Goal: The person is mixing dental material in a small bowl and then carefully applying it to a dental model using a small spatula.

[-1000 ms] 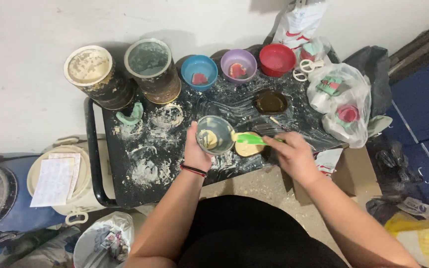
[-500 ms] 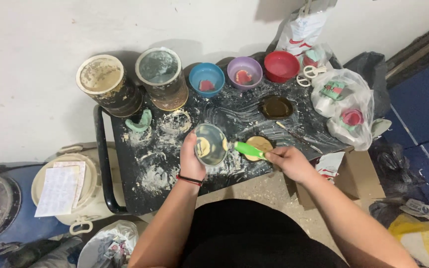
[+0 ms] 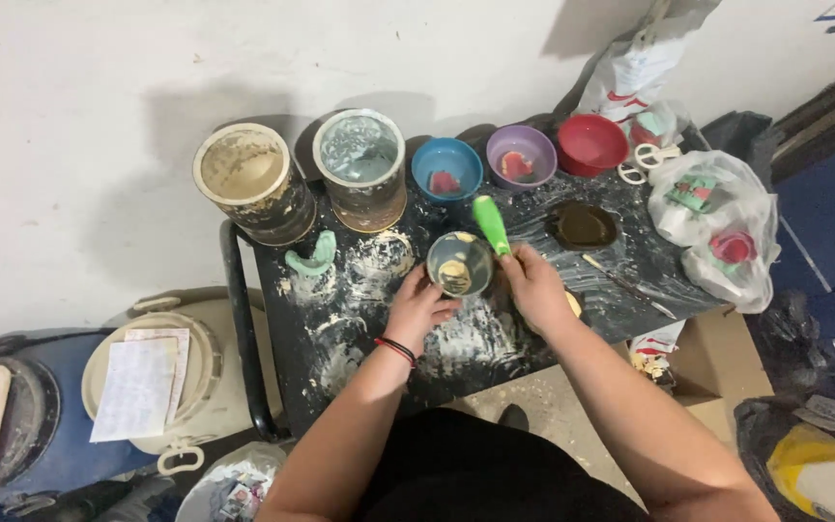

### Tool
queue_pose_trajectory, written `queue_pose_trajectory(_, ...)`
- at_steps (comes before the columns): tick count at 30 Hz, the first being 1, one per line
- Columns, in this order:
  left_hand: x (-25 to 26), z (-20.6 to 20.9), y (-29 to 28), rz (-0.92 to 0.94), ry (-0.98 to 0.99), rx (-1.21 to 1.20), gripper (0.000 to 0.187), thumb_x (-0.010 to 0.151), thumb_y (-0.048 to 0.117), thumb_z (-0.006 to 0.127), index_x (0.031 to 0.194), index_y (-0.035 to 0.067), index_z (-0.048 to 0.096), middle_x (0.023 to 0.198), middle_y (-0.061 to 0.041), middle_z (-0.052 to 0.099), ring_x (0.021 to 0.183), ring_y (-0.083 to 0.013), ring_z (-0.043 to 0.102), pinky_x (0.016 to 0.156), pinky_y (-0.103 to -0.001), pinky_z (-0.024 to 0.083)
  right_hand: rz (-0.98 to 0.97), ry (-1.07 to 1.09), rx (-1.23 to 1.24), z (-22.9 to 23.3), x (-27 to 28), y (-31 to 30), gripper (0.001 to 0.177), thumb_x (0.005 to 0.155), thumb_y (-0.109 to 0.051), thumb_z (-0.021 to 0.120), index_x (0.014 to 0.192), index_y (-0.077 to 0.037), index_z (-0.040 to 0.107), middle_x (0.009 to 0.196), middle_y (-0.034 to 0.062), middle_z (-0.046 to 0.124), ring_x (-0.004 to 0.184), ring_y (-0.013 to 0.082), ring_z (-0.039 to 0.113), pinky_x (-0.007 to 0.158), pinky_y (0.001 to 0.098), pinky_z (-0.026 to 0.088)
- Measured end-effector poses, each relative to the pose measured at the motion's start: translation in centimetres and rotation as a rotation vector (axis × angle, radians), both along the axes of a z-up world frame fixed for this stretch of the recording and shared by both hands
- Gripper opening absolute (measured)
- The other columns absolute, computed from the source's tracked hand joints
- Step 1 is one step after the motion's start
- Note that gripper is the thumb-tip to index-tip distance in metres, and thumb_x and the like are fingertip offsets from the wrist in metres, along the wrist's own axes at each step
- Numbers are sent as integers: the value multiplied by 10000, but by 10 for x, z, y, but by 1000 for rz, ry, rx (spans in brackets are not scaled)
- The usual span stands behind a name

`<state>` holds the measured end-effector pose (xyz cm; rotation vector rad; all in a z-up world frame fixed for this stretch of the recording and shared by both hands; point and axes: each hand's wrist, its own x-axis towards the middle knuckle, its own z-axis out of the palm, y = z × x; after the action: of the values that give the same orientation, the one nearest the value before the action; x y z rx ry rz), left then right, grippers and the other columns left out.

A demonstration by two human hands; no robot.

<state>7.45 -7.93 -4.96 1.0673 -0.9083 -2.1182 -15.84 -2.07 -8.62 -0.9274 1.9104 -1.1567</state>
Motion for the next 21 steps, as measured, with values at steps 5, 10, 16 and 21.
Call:
queue_pose_trajectory(5,-1,-8,0,19,32,-12,695,1040,244,629,1625,51,306,1625,-215,400,1125,-432,715,924,-455,605,255,989,-548,41,30,-25,333,897,-279,822,1215,-190,783,1006,103,641,936,324,698,788,426,567)
queue_pose_trajectory(10,27,-32,6,20,20,14,752,1009,346,710,1587,10,367,1601,-277,398,1190,-492,664,966,-547,585,277,965,-594,80,13,-63,258,978,-229,718,1204,-118,773,1032,142,664,993,359,678,888,450,540)
queue_pose_trajectory(16,56,45,24,97,-126,164,558,916,267,674,1426,47,619,1352,-152,722,946,-301,790,793,-398,627,570,906,-175,85,-12,-197,469,903,-30,572,1365,20,641,1272,247,687,1196,418,629,957,533,535)
queue_pose_trajectory(21,68,67,30,119,-249,221,608,891,311,673,1430,35,629,1335,-205,743,918,-296,789,789,-395,641,693,1006,436,85,19,-247,286,846,-58,650,1129,-72,685,1180,189,627,958,424,729,828,533,606)
